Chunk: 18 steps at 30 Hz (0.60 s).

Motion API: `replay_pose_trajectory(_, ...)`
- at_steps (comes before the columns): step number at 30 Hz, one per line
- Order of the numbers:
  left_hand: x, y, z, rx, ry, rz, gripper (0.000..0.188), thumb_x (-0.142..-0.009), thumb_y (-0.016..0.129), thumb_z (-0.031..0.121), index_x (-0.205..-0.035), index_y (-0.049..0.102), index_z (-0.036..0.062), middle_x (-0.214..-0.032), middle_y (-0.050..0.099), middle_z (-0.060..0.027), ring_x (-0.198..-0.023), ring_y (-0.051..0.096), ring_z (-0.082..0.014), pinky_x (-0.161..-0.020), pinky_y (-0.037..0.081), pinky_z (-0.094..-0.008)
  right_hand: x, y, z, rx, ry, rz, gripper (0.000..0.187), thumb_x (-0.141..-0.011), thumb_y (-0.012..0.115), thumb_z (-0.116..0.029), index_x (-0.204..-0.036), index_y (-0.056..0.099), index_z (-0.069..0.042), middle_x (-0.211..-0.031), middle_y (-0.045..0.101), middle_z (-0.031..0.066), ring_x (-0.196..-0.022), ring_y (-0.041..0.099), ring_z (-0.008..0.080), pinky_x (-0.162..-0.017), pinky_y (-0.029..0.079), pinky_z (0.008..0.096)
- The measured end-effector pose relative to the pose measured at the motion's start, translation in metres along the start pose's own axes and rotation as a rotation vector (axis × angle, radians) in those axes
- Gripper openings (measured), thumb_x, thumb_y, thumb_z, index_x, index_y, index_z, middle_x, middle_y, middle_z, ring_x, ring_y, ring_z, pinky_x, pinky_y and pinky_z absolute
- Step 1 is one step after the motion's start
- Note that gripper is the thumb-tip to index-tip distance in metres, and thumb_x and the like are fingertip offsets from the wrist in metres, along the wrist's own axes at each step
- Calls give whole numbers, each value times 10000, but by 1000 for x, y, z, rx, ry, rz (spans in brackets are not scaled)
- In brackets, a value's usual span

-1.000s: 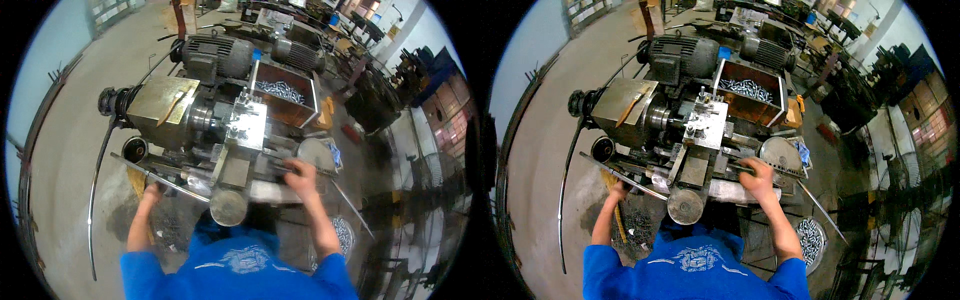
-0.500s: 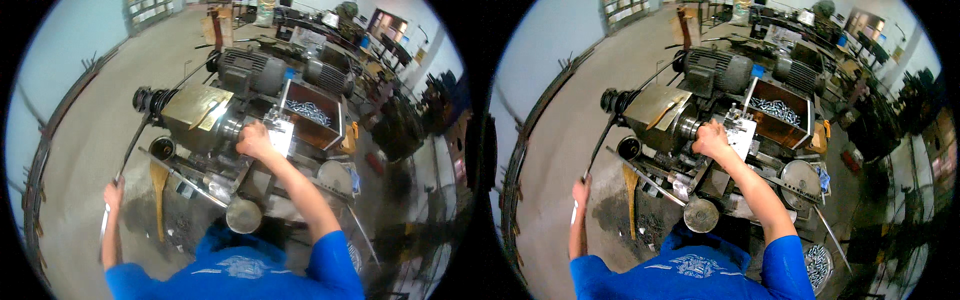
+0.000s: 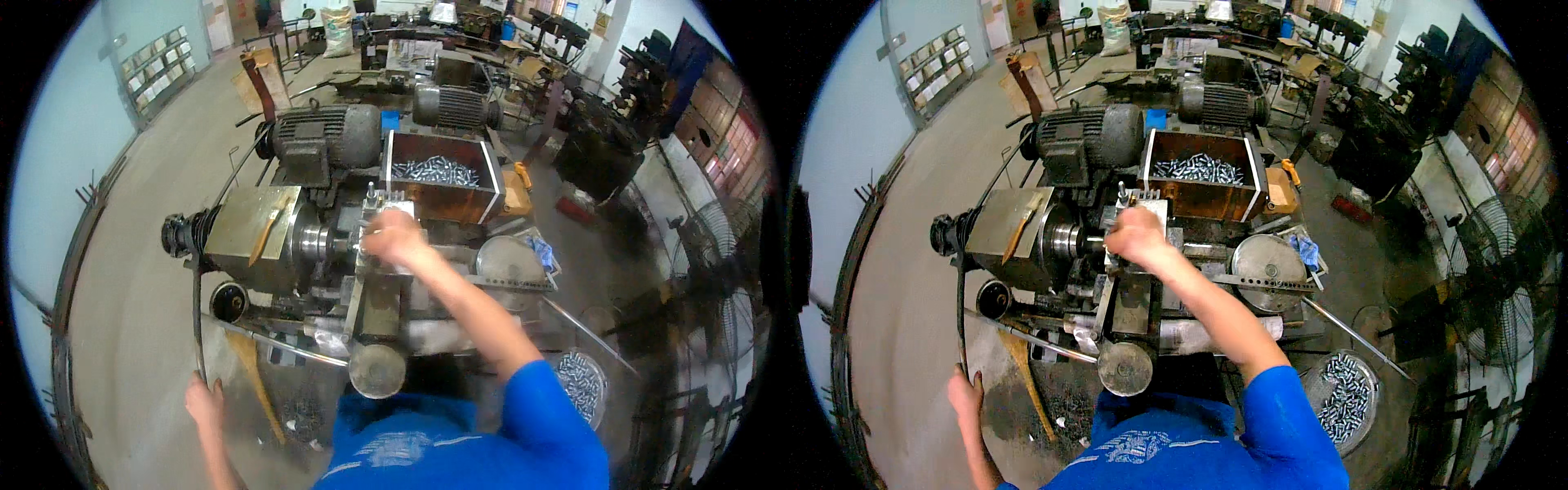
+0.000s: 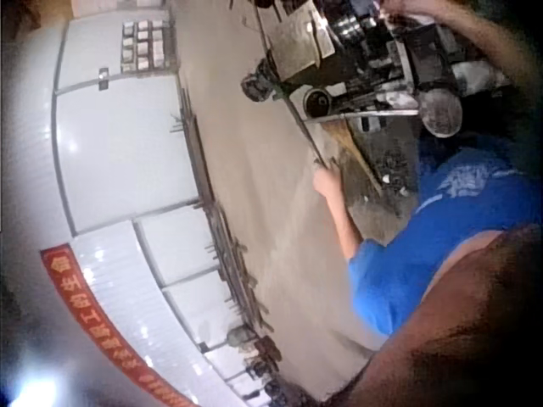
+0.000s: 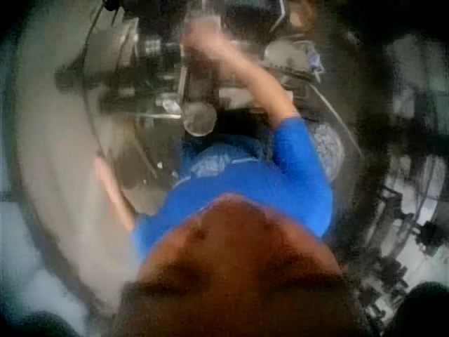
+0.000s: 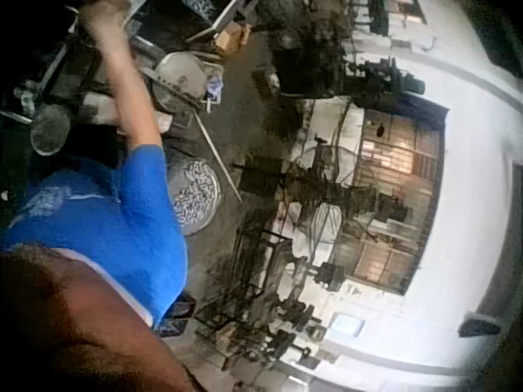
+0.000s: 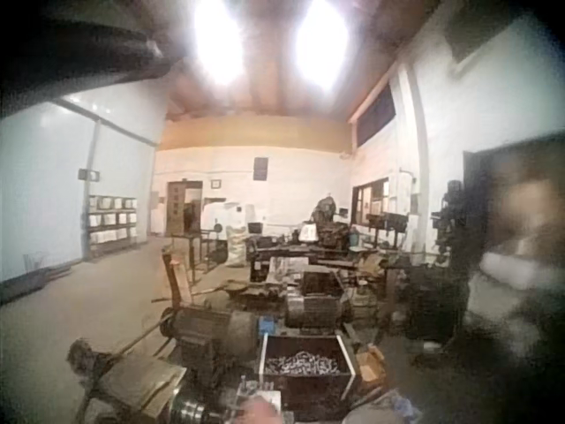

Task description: The person operates a metal forming machine in a workshop, repeatedly feeding long metal rods into the device and collecting the resulting small metal parts. The operator uses a long metal rod as a tool to guide the material and retrieve the finished pieces, which are then placed into a collection bin.

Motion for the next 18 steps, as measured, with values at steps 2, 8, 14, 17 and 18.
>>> replay_pose_trajectory(2, 9, -14, 24, -160, 62, 66, 355, -728, 620, 237, -945, 548, -34, -761, 571, -165, -677, 581, -306, -634, 454, -392, 13, -40, 32, 159, 100, 104, 235, -573, 580, -256, -670, 651, -54, -802, 622, 196, -807, 600, 325, -742, 472, 384)
replay_pose_trajectory(8, -14, -8, 173, 569, 533, 48, 213, -785, 573, 194, -909, 604, 23, -704, 614, -159, -638, 594, -314, -574, 455, -399, 8, -106, 128, 57, -128, 464, 494, -544, 594, -196, -1030, 617, -105, -1135, 527, 171, -1051, 485, 341, -905, 389, 369)
replay_pose_trajectory(14, -11, 62, 238, 380, 717, -56, 181, -758, 594, 179, -875, 633, 47, -743, 620, -171, -654, 599, -296, -609, 461, -355, 149, -99, 169, -49, -195, 638, 469, -527, 625, -176, -988, 617, -93, -1189, 489, 170, -1089, 458, 352, -921, 373, 398)
replay_pose_trajectory(17, -8, 61, 246, 613, 534, -326, 187, -778, 597, 154, -877, 620, -3, -741, 624, -170, -654, 599, -238, -618, 462, -328, 269, -110, 276, -103, 176, 757, 437, -556, 614, -148, -983, 616, -51, -1113, 549, 152, -1002, 534, 279, -848, 425, 352)
replay_pose_trajectory(18, -2, 56, 248, 603, 466, -352, 185, -781, 598, 144, -875, 616, -15, -744, 624, -172, -655, 597, -222, -623, 461, -324, 316, -110, 312, -83, 287, 798, 435, -568, 601, -129, -995, 612, -44, -1079, 577, 130, -956, 563, 234, -807, 447, 332)
Point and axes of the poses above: each hand's wrist, its own x-axis away from the middle knuckle, its own y-axis out of the palm, z = x × y, the point moved 9 cm from there along -x, towards the middle knuckle
